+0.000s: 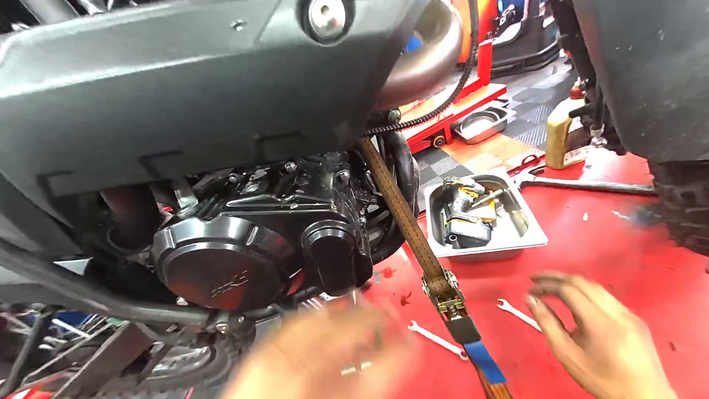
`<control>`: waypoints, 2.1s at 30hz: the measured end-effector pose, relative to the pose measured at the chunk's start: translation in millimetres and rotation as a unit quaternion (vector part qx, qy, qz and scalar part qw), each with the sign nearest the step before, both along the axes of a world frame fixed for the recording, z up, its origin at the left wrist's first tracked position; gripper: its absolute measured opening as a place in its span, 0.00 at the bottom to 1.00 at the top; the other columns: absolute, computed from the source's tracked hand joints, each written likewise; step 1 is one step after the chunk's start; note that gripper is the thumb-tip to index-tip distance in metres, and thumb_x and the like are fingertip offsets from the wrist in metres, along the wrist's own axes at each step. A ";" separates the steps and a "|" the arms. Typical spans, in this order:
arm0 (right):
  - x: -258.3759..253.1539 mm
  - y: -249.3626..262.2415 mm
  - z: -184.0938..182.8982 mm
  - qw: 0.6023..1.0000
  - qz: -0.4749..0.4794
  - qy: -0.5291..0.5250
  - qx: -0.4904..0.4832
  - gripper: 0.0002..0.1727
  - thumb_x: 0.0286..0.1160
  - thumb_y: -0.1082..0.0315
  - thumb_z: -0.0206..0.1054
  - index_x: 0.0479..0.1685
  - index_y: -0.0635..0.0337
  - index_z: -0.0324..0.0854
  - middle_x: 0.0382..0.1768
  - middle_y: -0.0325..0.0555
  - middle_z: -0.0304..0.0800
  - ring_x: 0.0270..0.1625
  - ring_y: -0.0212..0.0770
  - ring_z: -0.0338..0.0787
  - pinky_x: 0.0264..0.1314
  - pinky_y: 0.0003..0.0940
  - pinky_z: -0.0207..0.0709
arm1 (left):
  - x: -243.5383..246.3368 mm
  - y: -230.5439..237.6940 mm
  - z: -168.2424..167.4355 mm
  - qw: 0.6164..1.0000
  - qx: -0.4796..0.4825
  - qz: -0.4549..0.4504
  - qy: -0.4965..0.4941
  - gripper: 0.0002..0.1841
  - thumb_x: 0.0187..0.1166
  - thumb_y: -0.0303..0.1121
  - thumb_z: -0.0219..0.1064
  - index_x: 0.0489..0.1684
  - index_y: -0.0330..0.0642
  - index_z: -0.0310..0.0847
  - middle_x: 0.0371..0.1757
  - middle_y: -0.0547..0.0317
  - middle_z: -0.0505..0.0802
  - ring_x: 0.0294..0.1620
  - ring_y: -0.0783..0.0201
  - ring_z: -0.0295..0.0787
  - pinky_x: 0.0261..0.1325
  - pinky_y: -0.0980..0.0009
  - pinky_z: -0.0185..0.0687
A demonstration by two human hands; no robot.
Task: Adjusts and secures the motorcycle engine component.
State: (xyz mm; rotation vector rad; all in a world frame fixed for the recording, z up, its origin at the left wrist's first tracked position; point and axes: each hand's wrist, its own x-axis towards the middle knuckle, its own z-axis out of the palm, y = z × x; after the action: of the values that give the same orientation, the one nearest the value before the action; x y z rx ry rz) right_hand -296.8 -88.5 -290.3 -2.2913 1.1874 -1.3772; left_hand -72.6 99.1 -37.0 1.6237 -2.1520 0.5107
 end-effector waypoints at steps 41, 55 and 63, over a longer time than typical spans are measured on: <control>188.4 -73.9 273.8 0.946 0.121 -0.172 -0.246 0.13 0.68 0.46 0.71 0.29 0.42 0.91 0.33 0.33 0.92 0.43 0.34 0.92 0.42 0.47 0.82 | 120.3 -81.3 114.1 0.980 0.023 0.059 -0.191 0.38 0.72 0.71 0.56 0.75 0.58 0.75 0.62 0.63 0.88 0.65 0.64 0.85 0.64 0.49 0.82; 185.5 -85.1 274.6 0.937 0.127 -0.139 -0.293 0.13 0.67 0.47 0.71 0.34 0.42 0.92 0.36 0.34 0.94 0.47 0.36 0.92 0.46 0.48 0.83 | 115.8 -85.8 115.7 0.964 0.041 0.080 -0.250 0.38 0.70 0.73 0.51 0.74 0.60 0.74 0.58 0.64 0.88 0.62 0.62 0.86 0.57 0.47 0.83; 198.6 -90.9 271.2 0.910 0.100 -0.216 -0.340 0.17 0.63 0.43 0.74 0.29 0.45 0.92 0.32 0.37 0.93 0.42 0.38 0.93 0.39 0.47 0.81 | 117.3 -82.3 111.3 0.965 0.000 0.046 -0.257 0.40 0.71 0.69 0.53 0.75 0.50 0.72 0.55 0.56 0.89 0.59 0.56 0.87 0.53 0.44 0.82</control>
State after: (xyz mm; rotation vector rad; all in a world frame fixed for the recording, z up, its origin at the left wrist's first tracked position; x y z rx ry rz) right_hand -98.2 -179.4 -19.2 -2.1970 0.3433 -2.3104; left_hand 44.7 16.8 74.3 1.7405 -2.4303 1.0615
